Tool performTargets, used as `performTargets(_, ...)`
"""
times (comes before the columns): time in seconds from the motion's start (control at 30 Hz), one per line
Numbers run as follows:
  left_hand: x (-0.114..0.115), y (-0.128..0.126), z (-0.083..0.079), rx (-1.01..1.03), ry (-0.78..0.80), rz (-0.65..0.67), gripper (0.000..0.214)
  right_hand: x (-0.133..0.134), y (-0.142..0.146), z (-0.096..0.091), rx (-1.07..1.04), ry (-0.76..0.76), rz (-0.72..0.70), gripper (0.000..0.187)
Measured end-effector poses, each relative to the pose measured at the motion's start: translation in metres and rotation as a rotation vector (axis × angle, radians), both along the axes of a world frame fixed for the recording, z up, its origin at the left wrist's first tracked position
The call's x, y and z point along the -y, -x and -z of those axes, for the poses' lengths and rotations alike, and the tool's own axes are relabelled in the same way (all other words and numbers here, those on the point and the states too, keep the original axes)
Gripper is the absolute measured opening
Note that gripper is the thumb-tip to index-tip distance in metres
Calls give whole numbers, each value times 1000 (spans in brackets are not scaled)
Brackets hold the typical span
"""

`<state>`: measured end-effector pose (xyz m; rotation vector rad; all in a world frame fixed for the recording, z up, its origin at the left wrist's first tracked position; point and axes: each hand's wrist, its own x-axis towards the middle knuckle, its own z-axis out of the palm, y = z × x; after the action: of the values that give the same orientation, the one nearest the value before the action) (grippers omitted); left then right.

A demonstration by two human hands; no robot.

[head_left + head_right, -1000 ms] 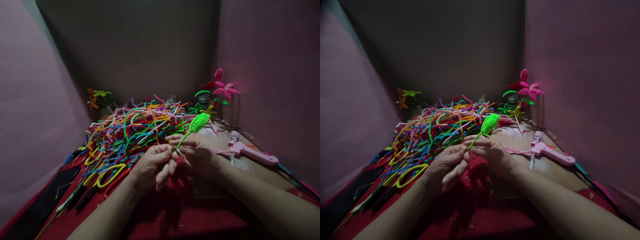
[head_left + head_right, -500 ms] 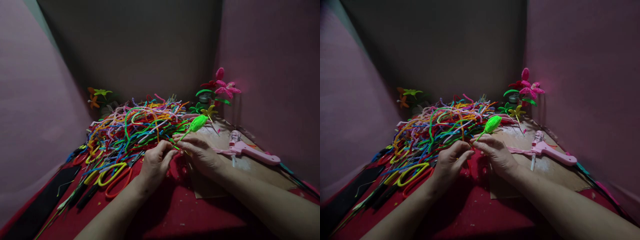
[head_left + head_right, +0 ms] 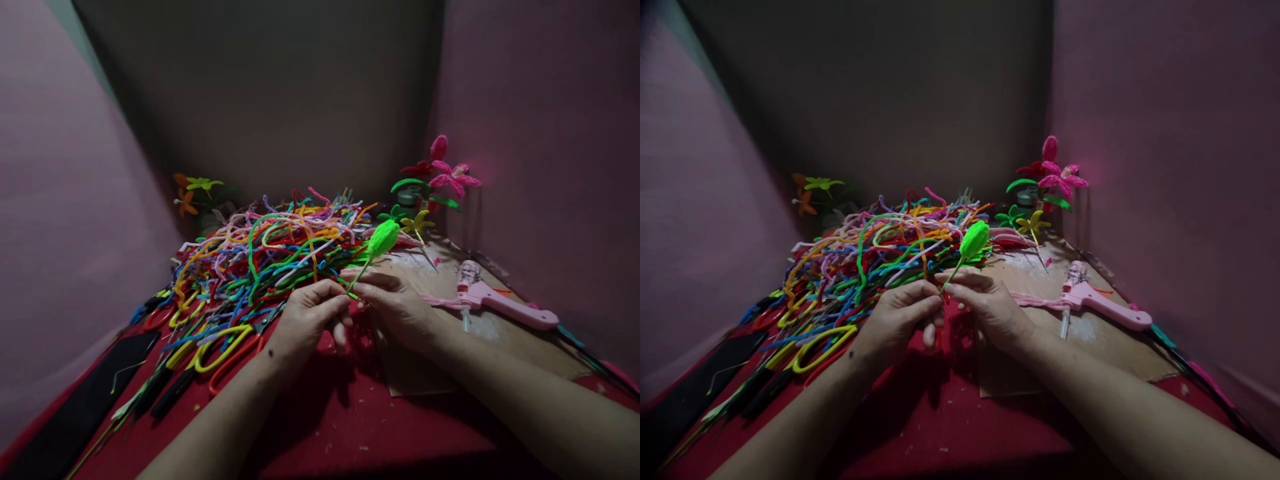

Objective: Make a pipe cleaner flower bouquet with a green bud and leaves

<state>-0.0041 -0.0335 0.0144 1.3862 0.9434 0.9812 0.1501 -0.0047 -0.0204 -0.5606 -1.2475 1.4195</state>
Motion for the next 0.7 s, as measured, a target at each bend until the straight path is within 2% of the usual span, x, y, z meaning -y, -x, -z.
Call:
performTargets(0.23,-3,8,5,170,171,292,18,8,-1,-5,-22,-1,-81,14)
performTargets(0.3,-3,6,3,126,140,298,20,9,-1,-5,-19,-39,-74,11)
performTargets(0.33,-2,5,1,61,91,250,22,8,-2,-5,-21,-53,-51,10)
performTargets(0.4,-1,1,0,-124,-83,73,24,6,-2,-3,-25,-51,10,9)
performTargets(0.5,2,-5,4,-368,-389,-192,14,2,-1,-1,-13,-29,88,10)
performTargets(0.57,4,-6,9,-428,-531,-274,11,2,1,0,4,-22,89,12)
performTargets(0.63,5,-6,12,-414,-571,-301,6,3,2,0,23,-33,71,14)
performTargets(0.7,5,-6,11,-349,-509,-300,9,5,2,0,54,-58,54,16)
